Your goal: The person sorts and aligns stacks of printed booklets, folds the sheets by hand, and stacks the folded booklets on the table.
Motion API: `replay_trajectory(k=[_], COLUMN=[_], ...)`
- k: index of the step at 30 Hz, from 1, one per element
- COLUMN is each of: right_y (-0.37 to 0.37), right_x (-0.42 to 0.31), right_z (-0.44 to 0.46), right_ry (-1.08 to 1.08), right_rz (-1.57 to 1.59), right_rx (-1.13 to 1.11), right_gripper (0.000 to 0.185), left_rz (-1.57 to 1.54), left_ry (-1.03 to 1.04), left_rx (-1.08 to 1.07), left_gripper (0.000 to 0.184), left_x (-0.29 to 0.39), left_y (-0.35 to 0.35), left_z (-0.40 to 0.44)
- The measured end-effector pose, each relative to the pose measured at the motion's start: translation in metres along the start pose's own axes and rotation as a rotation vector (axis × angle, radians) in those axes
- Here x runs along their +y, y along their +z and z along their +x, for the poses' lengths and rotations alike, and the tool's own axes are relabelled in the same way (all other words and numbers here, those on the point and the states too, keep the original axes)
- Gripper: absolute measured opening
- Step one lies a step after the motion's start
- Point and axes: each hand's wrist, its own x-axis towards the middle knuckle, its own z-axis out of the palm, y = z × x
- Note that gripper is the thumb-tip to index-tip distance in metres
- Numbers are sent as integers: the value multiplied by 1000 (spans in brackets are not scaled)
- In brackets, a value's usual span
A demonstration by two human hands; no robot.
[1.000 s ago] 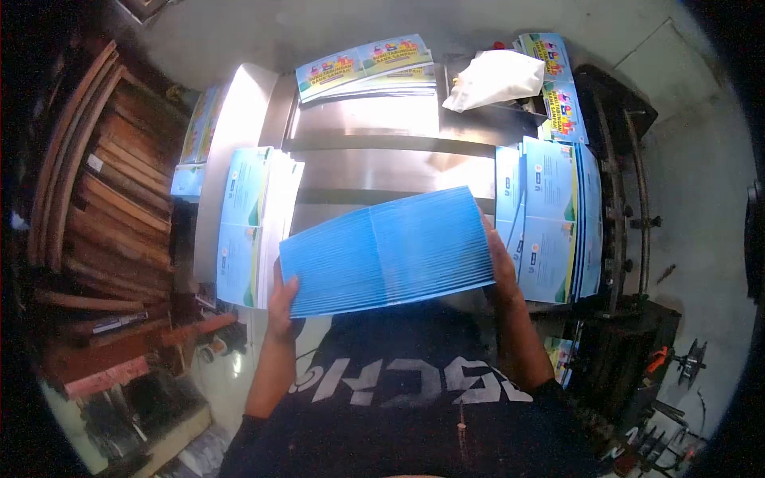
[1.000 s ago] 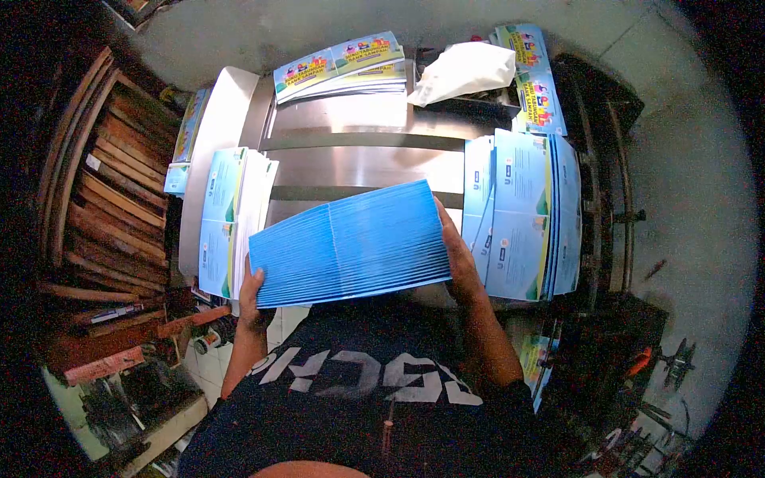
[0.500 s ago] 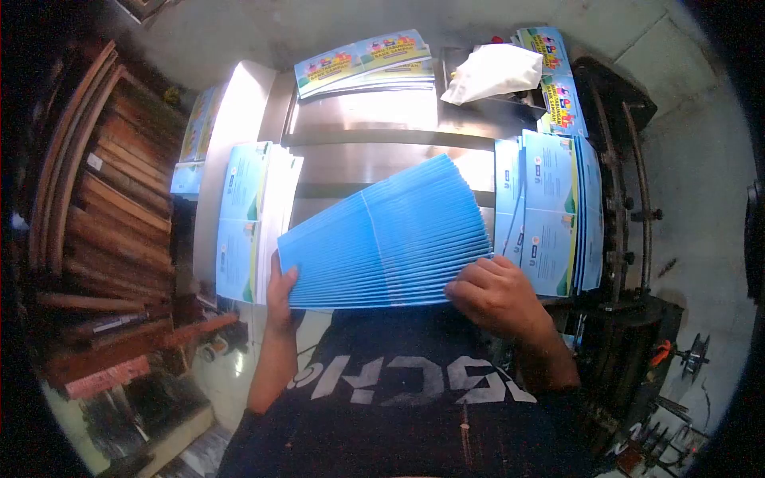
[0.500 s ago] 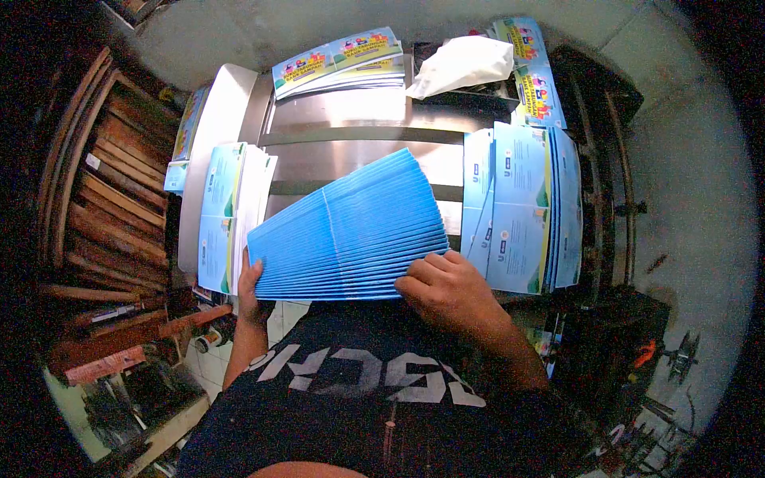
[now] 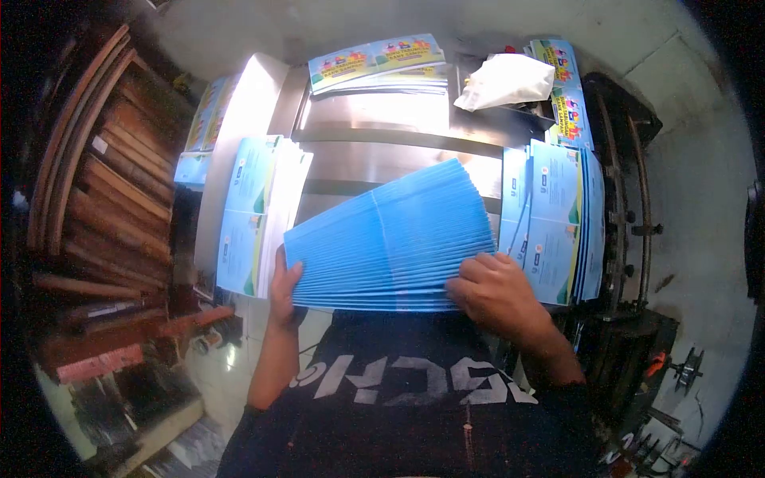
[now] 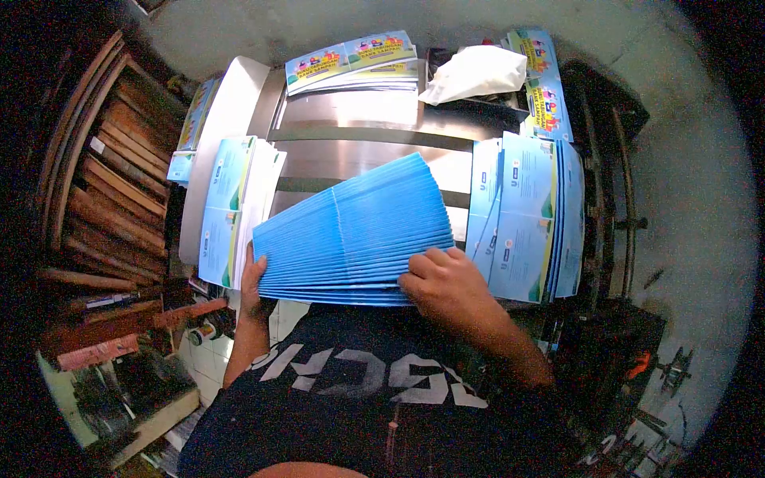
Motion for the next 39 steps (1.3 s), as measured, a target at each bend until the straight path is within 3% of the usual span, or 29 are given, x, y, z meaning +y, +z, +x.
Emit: replay_trajectory(k=[1,4,5,7,8,9,10,12,13,18,20,24,26,27,28,29,30,32,34,36,39], right_y=[-12,-67,-82,-94,-95,-91,-71,-42,-29,-24,-18,-13,-12,-3,4,13,12,-1,-13,-27,-25], right_x=[1,20,21,44,59,75,108,129,139,163,171,182,185,192,191,190,181,154,117,82,53], right_z=[1,-7,-6,22,52,79,107,151,165,197,205,212,211,211,208,201,193,173,136,98,55], right_ry=[-48,-30,81,246,125,129,-3,152,188,220,118,146,228,151,76,-19,-18,-118,0,80,-44], right_rz=[-41,-31,-61,146,336,409,296,398,452,402,218,116,94,-32,-155,-236,-234,-105,211,240,192], right_rx=[24,472,567,678,723,622,596,460,431,332,214,300,82,78,71,261,259,529,387,61,-20], right_gripper=[6,3,3,11,14,18,23,26,26,26,25,24,24,25,26,27,27,24,18,10,11], left_rz=[-3,-4,5,8,48,87,82,56,14,47,71,44,22,22,15,7,7,24,9,-1,38], left_ry=[7,46,43,44,-4,-46,-40,22,40,55,57,12,17,19,26,30,28,24,26,19,23], left_rx=[5,7,34,57,75,94,93,7,21,-30,-20,5,13,12,9,8,8,36,16,-18,-7], left_gripper=[48,49,50,50,51,52,52,66,58,58,58,59,60,60,60,61,61,61,61,61,62], left_x=[-2,-7,-6,-7,-6,-5,-6,-11,-12,-16,-16,-17,-19,-18,-18,-18,-18,-17,-12,-12,-15], left_y=[-2,-8,-6,-4,-5,-7,-8,-13,-11,-18,-18,-19,-22,-22,-20,-18,-18,-17,-13,-14,-15], left_z=[1,0,-1,-3,-5,-6,-7,-11,-14,-18,-20,-20,-22,-21,-20,-21,-20,-21,-19,-18,-17])
